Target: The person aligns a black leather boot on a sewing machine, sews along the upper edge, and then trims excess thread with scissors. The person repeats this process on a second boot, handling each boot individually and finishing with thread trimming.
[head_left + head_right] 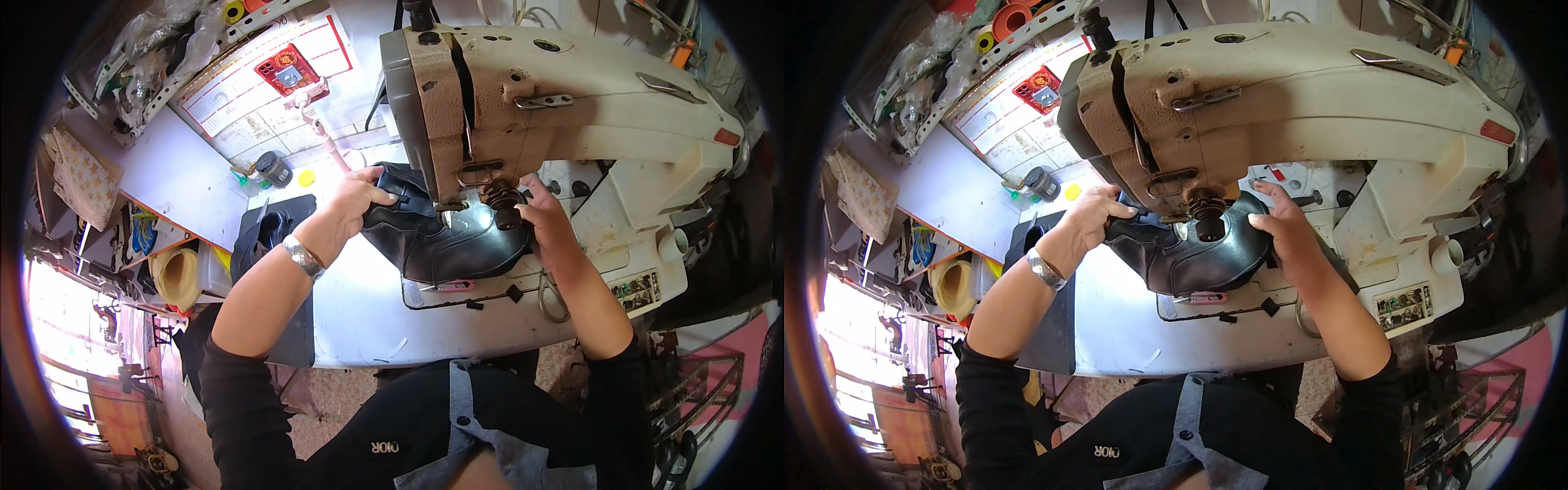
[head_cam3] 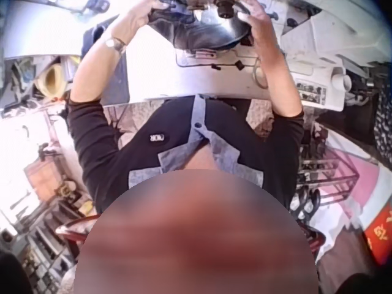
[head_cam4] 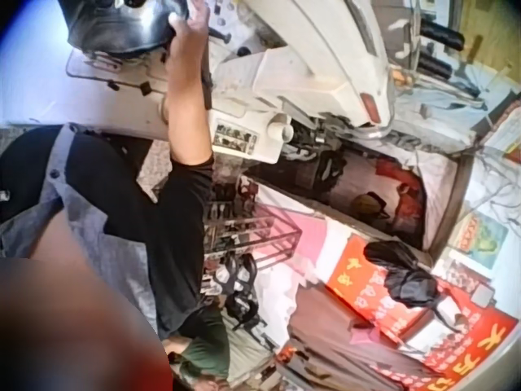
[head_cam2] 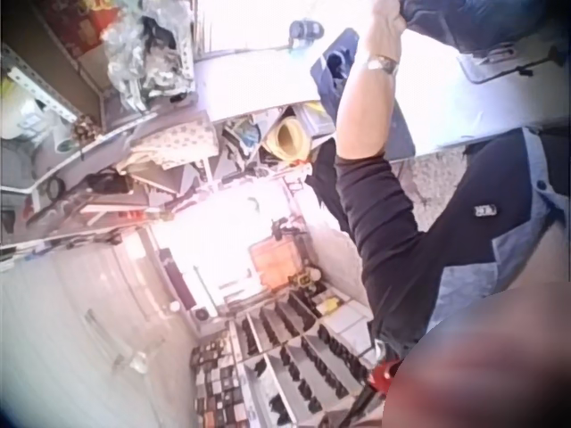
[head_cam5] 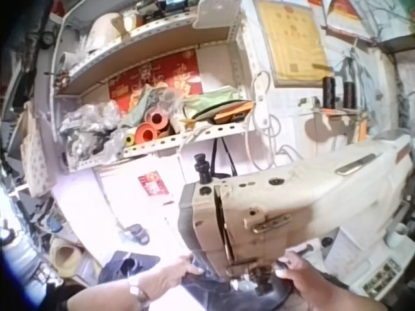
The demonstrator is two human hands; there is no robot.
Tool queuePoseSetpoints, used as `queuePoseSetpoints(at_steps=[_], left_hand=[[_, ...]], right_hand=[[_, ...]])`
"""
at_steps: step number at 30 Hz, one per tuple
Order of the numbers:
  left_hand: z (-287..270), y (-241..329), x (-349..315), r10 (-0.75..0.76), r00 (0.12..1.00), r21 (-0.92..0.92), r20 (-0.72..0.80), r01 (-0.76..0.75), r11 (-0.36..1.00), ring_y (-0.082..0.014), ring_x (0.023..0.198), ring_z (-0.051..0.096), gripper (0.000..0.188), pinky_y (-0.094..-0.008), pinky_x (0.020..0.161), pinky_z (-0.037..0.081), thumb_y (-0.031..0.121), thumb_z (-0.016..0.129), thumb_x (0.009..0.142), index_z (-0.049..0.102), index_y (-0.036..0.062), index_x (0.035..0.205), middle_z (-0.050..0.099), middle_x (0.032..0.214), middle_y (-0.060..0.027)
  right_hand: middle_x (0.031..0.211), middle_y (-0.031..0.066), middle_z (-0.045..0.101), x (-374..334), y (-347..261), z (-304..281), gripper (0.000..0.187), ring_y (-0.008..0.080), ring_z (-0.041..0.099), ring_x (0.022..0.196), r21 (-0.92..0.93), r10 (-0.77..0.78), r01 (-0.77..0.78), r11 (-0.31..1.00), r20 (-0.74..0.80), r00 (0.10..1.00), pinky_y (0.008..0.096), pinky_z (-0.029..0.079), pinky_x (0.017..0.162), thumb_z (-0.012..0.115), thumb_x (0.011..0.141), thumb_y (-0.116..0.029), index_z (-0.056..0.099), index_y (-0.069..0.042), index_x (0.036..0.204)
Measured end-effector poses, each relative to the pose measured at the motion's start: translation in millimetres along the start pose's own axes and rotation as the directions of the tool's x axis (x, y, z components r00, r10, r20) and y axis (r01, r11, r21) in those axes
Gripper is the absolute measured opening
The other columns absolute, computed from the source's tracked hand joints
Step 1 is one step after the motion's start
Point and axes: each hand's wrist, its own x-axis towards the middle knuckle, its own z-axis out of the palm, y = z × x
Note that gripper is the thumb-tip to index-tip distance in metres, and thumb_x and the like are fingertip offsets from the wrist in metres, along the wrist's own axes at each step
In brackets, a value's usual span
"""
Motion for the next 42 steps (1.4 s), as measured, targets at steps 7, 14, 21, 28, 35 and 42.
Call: queuePoseSetpoints(at_steps=[7, 14, 21, 28, 35, 42], left_hand=[[1.8, 13.5, 35.5, -0.118, 0.99, -0.007, 0.072, 0.119, 0.993, -0.0342, 0.083, 0.067, 0.069, -0.0371, 0.073, 0.061, -0.019, 0.05, 0.079, 0.029, -0.0024, 0.142, 0.049, 0.125, -0.0267], [32.8, 9.4, 23.6, -0.051, 0.996, 0.097, 0.077, 0.044, 0.994, -0.0237, 0.086, 0.067, 0.045, -0.0281, 0.074, 0.057, -0.018, 0.048, 0.079, 0.056, -0.0017, 0.12, 0.065, 0.105, -0.0157], [51.6, -2.5, -20.5, -0.125, 0.991, 0.345, -0.037, 0.13, 0.929, -0.0187, 0.08, 0.062, 0.04, -0.0267, 0.071, 0.05, -0.018, 0.049, 0.076, 0.059, 0.0005, 0.111, 0.063, 0.096, -0.0097], [55.2, -25.6, -33.5, -0.039, 0.997, -0.04, 0.072, 0.042, 0.998, -0.0165, 0.087, 0.058, 0.049, -0.0248, 0.084, 0.044, -0.02, 0.049, 0.072, 0.053, -0.0063, 0.118, 0.061, 0.099, -0.0107], [62.1, -40.8, -30.2, 0.052, 0.999, 0.036, 0.0, -0.052, 0.998, -0.0181, 0.092, 0.057, 0.054, -0.0272, 0.084, 0.046, -0.018, 0.051, 0.076, 0.042, -0.0072, 0.128, 0.058, 0.109, -0.0131], [61.0, -48.4, -33.8, 0.067, 0.997, -0.035, 0.025, -0.066, 0.997, -0.0182, 0.091, 0.058, 0.05, -0.0282, 0.081, 0.049, -0.016, 0.052, 0.077, 0.045, -0.0046, 0.125, 0.058, 0.104, -0.0121]], right_hand=[[0.093, 0.0123, 0.061, 28.3, -7.4, -2.5, 0.052, 0.0159, 0.061, 0.077, -0.058, -0.055, 0.053, 0.997, -0.042, 0.998, 0.0283, 0.05, 0.075, 0.052, 0.078, -0.001, 0.041, -0.002, 0.129], [0.102, 0.0111, 0.059, 6.4, -2.9, -32.0, 0.045, 0.0162, 0.061, 0.088, 0.022, 0.018, -0.017, 1.0, -0.045, 0.999, 0.0276, 0.05, 0.08, 0.05, 0.078, 0.0, 0.047, -0.004, 0.124], [0.116, 0.01, 0.056, -22.9, -19.0, -35.8, 0.046, 0.0145, 0.058, 0.098, 0.015, -0.036, 0.035, 0.999, 0.025, 0.999, 0.0263, 0.046, 0.088, 0.05, 0.081, 0.002, 0.046, -0.004, 0.126], [0.112, 0.012, 0.06, -36.6, -25.6, -42.1, 0.042, 0.0228, 0.06, 0.1, -0.565, -0.216, 0.156, 0.81, -0.04, 0.976, 0.0329, 0.047, 0.088, 0.054, 0.083, 0.001, 0.049, -0.005, 0.124], [0.106, 0.0117, 0.055, -57.9, -18.6, 35.0, 0.039, 0.0319, 0.054, 0.099, -0.817, -0.566, 0.496, -0.295, 0.568, 0.597, 0.0432, 0.042, 0.089, 0.064, 0.071, -0.003, 0.061, -0.007, 0.109], [0.087, 0.0109, 0.053, -46.0, 9.0, 62.3, 0.032, 0.0292, 0.052, 0.088, -0.832, -0.522, 0.545, -0.103, 0.512, 0.682, 0.0412, 0.042, 0.085, 0.067, 0.072, -0.007, 0.067, -0.007, 0.104]])
